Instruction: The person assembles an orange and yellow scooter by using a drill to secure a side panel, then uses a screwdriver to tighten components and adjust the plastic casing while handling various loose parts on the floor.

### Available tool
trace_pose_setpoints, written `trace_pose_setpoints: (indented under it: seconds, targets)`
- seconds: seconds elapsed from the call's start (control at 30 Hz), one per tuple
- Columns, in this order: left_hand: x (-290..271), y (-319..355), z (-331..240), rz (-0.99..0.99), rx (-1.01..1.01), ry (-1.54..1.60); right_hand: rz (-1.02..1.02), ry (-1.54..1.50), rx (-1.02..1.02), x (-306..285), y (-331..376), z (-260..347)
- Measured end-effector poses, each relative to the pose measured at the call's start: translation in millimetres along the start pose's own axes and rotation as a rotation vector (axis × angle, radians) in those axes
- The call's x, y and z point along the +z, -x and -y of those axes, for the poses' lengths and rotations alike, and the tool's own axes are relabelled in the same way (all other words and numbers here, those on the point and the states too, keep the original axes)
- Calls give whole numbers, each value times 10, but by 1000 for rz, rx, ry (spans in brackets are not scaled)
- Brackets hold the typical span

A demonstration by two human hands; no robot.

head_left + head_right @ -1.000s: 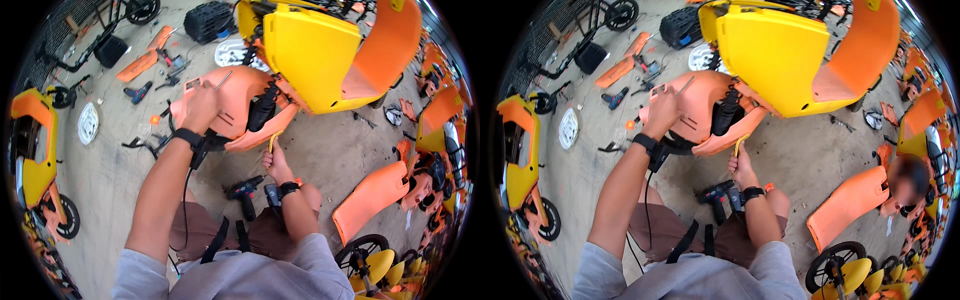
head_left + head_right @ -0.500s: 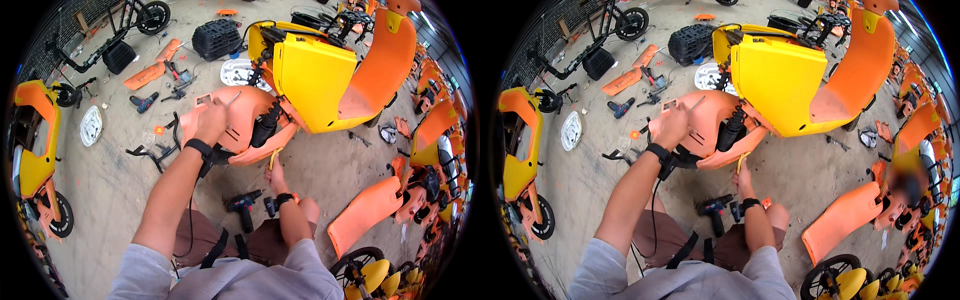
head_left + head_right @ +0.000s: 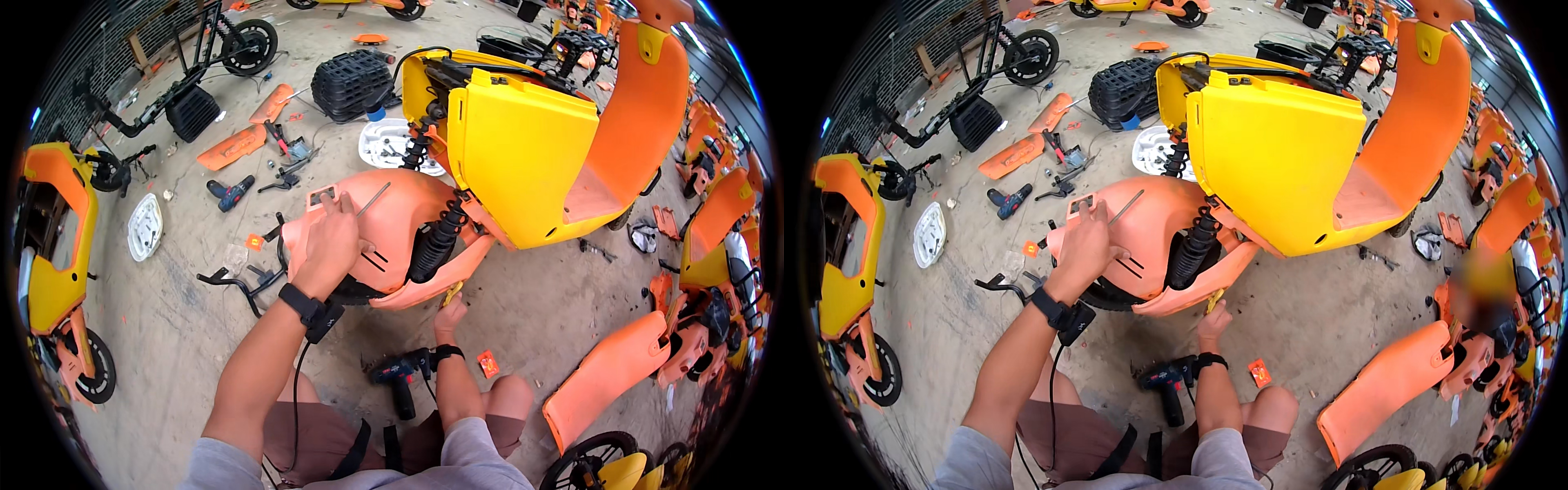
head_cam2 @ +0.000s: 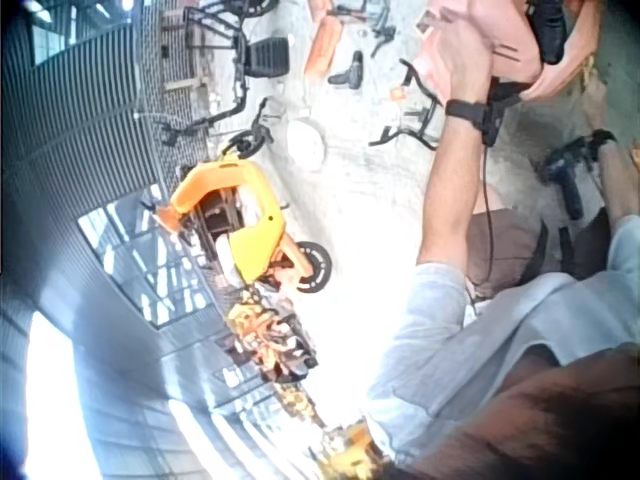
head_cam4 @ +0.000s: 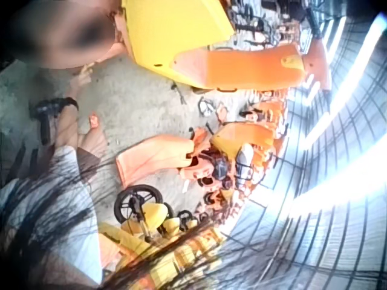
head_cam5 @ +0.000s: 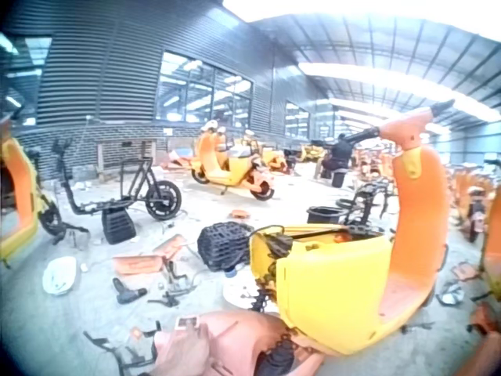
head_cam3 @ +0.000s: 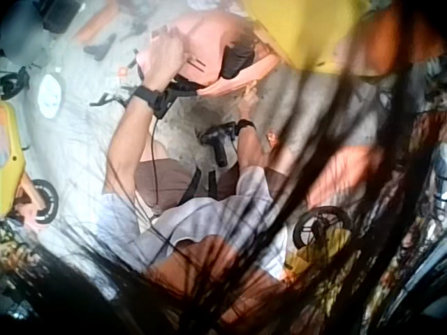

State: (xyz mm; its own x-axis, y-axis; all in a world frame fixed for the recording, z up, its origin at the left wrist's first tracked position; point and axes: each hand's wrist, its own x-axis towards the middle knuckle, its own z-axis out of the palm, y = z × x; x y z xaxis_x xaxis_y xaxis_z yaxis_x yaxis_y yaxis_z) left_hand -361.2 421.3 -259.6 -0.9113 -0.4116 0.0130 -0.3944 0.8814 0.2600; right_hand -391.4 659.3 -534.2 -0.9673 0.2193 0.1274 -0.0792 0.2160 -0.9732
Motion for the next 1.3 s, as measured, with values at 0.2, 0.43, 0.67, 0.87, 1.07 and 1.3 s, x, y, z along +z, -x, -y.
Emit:
trace_pose_setpoints:
  seconds: [0.2, 0.43, 0.67, 0.87, 1.07, 1.3]
  targets:
    - [65, 25, 58, -23, -9, 28, 76, -229, 539, -65, 216, 402]
    - [35, -88, 20, -34, -9, 33, 244, -384, 1158, -143, 82, 1175]
    - [76, -27, 125, -54, -18, 60, 225, -362, 942, -132, 279, 956]
    - [128, -112, 14, -45, 1, 12, 46, -453, 755, -38, 278, 463]
    - [111, -129, 68, -65, -23, 2, 158, -486, 1103, -94, 238, 1081]
    - [51, -88, 33, -30, -26, 23, 81, -466, 941, -10, 313, 823]
